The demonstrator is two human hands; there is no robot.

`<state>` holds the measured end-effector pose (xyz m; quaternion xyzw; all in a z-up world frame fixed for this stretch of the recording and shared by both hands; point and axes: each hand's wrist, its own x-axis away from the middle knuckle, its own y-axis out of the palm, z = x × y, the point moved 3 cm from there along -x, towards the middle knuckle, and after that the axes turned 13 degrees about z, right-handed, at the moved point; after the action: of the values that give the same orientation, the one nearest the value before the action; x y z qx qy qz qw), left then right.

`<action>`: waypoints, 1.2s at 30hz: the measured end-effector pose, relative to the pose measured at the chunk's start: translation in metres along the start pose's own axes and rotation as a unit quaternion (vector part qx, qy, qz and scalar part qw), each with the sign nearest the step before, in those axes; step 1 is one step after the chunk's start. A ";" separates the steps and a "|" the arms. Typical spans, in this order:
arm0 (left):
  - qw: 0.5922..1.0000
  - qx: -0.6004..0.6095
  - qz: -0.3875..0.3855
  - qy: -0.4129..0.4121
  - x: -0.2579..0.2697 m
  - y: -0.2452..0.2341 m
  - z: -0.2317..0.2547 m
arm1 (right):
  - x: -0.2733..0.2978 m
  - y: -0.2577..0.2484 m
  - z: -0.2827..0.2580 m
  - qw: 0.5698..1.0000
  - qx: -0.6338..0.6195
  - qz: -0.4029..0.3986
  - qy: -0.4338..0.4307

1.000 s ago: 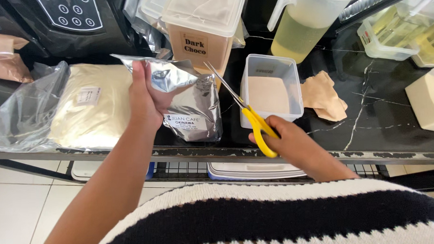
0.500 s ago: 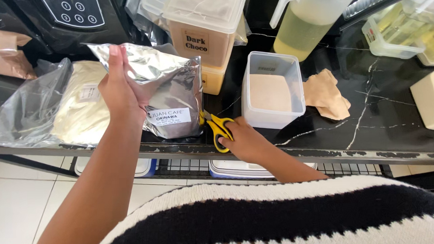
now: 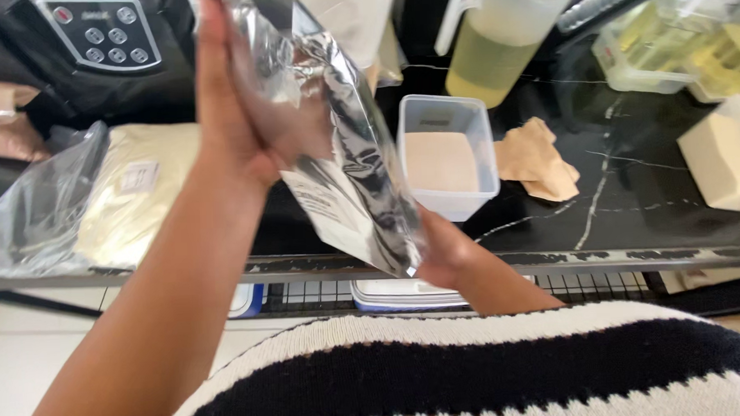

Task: The person cuts open a plastic bag labeled Dark Choco and pours the brown powder into a clear container. They then seal the container with a lid and place the empty bag aside. The person repeats the process with a silver foil bag labeled Okinawa, pouring white powder into another container.

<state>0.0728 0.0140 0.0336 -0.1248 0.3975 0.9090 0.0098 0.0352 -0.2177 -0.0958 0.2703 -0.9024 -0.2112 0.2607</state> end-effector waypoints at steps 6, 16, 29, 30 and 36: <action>0.997 0.024 0.024 -0.069 -0.025 0.045 -0.079 | 0.029 -0.015 0.004 0.973 -0.187 -0.134 -0.017; 0.949 0.068 -0.124 -0.283 -0.020 0.091 -0.179 | 0.087 -0.056 0.006 0.977 -0.213 -0.005 -0.026; 0.912 -0.392 -0.031 -0.121 -0.018 0.067 -0.116 | 0.151 -0.122 -0.051 0.919 -0.072 0.231 -0.312; 0.902 -0.421 0.039 -0.091 -0.020 0.052 -0.113 | 0.152 -0.128 -0.060 0.916 -0.049 0.217 -0.333; 0.842 -0.518 0.153 -0.004 -0.014 -0.002 -0.148 | 0.146 -0.172 -0.081 0.893 -0.115 0.283 -0.330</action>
<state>0.1189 -0.0908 -0.0609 -0.0457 -0.1169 0.9729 -0.1941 0.0420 -0.4562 -0.0710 -0.1135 -0.9444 -0.3075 0.0260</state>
